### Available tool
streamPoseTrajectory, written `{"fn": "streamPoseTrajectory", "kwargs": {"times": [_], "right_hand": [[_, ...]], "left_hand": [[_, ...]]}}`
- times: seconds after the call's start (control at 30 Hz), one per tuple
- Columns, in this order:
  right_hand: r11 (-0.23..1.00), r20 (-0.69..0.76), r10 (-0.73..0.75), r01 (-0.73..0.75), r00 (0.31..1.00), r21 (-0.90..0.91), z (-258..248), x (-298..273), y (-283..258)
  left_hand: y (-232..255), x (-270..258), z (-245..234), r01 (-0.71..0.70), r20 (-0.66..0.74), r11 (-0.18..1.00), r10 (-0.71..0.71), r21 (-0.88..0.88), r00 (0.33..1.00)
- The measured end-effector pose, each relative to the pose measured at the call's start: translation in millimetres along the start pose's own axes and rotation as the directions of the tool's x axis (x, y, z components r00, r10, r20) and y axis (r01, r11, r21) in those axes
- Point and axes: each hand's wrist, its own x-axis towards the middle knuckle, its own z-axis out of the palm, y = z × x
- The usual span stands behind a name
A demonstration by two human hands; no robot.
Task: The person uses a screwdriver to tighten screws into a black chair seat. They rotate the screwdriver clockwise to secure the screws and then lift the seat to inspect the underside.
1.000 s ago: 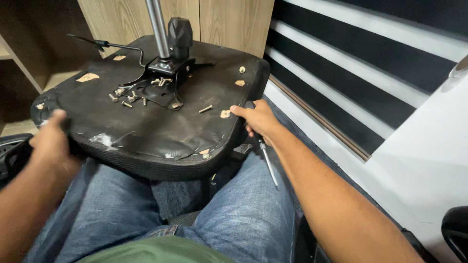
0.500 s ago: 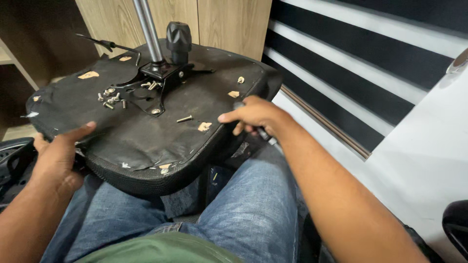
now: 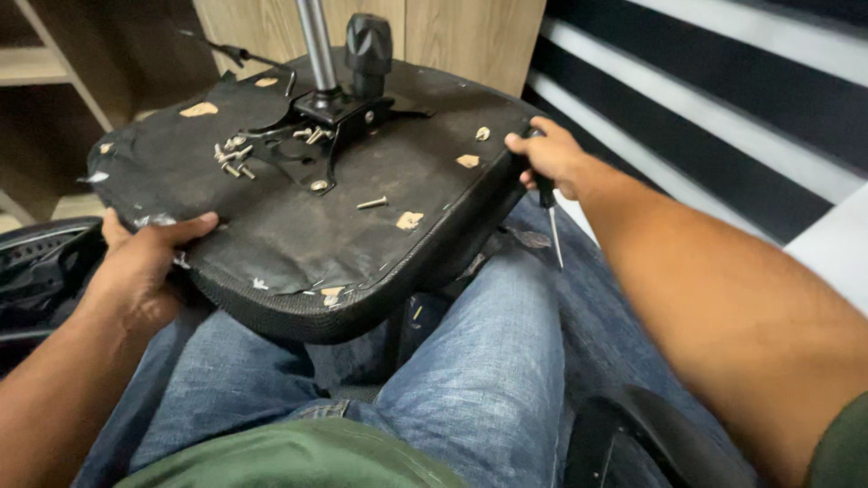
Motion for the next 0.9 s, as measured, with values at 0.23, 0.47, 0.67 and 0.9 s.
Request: {"fn": "streamPoseTrajectory", "kwargs": {"times": [0.23, 0.47, 0.67, 0.9], "right_hand": [[1.000, 0.007, -0.016, 0.016, 1.000, 0.018, 3.2, 31.0, 2.5], [0.995, 0.084, -0.048, 0.040, 0.995, 0.097, -12.1, 37.8, 9.7], [0.998, 0.074, -0.041, 0.037, 0.996, 0.053, -13.3, 3.4, 12.7], [0.993, -0.036, -0.092, 0.089, 0.995, -0.076, -17.1, -45.3, 17.8]], "left_hand": [[-3.5, 8.8, -7.8, -0.015, 0.028, 0.997, 0.017, -0.075, 0.999], [1.1, 19.4, -10.9, -0.036, 0.130, 0.999, 0.039, -0.025, 0.991], [6.1, 21.6, -28.6, 0.054, 0.102, 0.994, -0.063, 0.092, 0.993], [14.4, 4.2, -35.9, 0.062, 0.034, 0.994, -0.065, 0.091, 0.997]]}}
